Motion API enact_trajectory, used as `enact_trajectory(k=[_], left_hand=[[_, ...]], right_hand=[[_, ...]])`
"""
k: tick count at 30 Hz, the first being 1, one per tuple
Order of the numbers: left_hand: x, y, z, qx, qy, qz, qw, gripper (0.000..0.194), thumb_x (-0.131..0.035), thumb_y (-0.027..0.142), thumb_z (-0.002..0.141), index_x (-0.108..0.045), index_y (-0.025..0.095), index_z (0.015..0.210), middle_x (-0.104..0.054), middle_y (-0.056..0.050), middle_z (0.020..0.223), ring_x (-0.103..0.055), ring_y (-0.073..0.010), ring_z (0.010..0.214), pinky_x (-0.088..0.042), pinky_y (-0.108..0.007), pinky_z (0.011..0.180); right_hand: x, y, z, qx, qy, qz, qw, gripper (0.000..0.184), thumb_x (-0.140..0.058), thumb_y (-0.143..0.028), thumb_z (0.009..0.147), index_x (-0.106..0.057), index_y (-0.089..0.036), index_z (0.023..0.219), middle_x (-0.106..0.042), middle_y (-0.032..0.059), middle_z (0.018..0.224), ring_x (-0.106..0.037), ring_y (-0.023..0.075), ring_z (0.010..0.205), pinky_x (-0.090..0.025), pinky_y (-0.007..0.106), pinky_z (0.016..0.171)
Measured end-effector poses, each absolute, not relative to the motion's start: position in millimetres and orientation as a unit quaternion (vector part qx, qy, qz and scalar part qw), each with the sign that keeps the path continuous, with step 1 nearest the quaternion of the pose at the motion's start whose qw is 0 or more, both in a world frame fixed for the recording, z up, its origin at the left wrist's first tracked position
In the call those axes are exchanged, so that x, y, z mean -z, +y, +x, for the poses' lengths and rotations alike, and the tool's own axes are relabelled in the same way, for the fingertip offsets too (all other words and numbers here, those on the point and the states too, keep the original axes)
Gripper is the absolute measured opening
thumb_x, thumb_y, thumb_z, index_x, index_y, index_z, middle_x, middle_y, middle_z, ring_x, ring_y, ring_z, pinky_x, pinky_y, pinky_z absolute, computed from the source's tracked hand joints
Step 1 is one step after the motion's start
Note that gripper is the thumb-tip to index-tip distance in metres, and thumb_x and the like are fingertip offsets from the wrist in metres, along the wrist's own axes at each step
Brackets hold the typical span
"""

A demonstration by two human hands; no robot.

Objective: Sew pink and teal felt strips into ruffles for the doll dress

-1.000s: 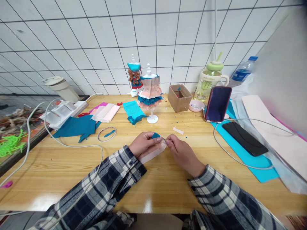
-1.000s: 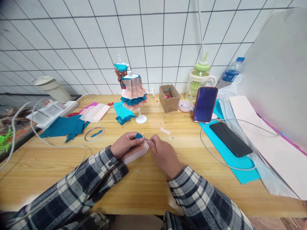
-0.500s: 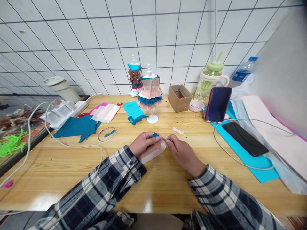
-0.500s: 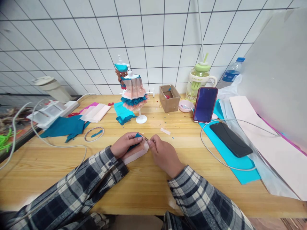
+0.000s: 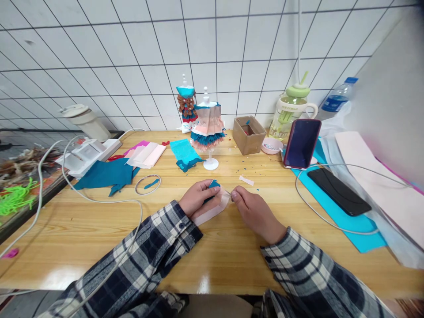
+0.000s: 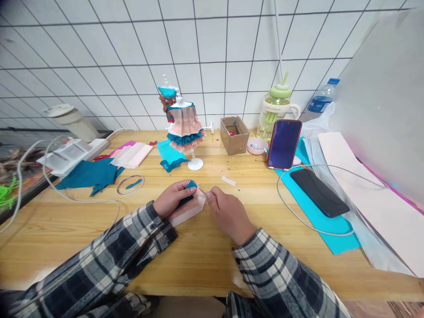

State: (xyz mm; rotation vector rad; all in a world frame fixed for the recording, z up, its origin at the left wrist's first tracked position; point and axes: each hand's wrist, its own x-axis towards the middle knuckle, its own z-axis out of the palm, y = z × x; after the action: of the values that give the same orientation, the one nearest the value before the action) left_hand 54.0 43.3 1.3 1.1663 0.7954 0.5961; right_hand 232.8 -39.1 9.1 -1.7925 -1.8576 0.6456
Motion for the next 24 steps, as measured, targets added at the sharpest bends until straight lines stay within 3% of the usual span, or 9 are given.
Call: enact_trajectory(k=[8, 24], left_hand=[[-3.0, 41.3, 53.4, -0.216, 0.358, 0.586, 0.694, 0.032, -0.073, 0.044, 0.074, -0.066, 0.013, 0.079, -0.065, 0.000, 0.074, -0.055, -0.0121, 0.068, -0.041, -0.024, 0.065], [-3.8, 41.6, 54.4, -0.240, 0.364, 0.579, 0.689, 0.030, -0.074, 0.042, 0.073, -0.068, 0.014, 0.079, -0.066, 0.000, 0.073, -0.056, -0.0116, 0.065, -0.041, -0.023, 0.063]], right_hand=[[-5.8, -39.4, 230.3, -0.255, -0.680, -0.642, 0.244, 0.029, -0.026, -0.043, 0.100, -0.046, -0.024, 0.089, -0.058, -0.0001, 0.071, -0.056, 0.0179, 0.067, -0.030, 0.025, 0.060], [-1.7, -39.6, 228.0, -0.267, -0.673, -0.631, 0.280, 0.029, -0.026, -0.045, 0.099, -0.044, -0.024, 0.091, -0.056, -0.0007, 0.071, -0.055, 0.0186, 0.065, -0.033, 0.026, 0.061]])
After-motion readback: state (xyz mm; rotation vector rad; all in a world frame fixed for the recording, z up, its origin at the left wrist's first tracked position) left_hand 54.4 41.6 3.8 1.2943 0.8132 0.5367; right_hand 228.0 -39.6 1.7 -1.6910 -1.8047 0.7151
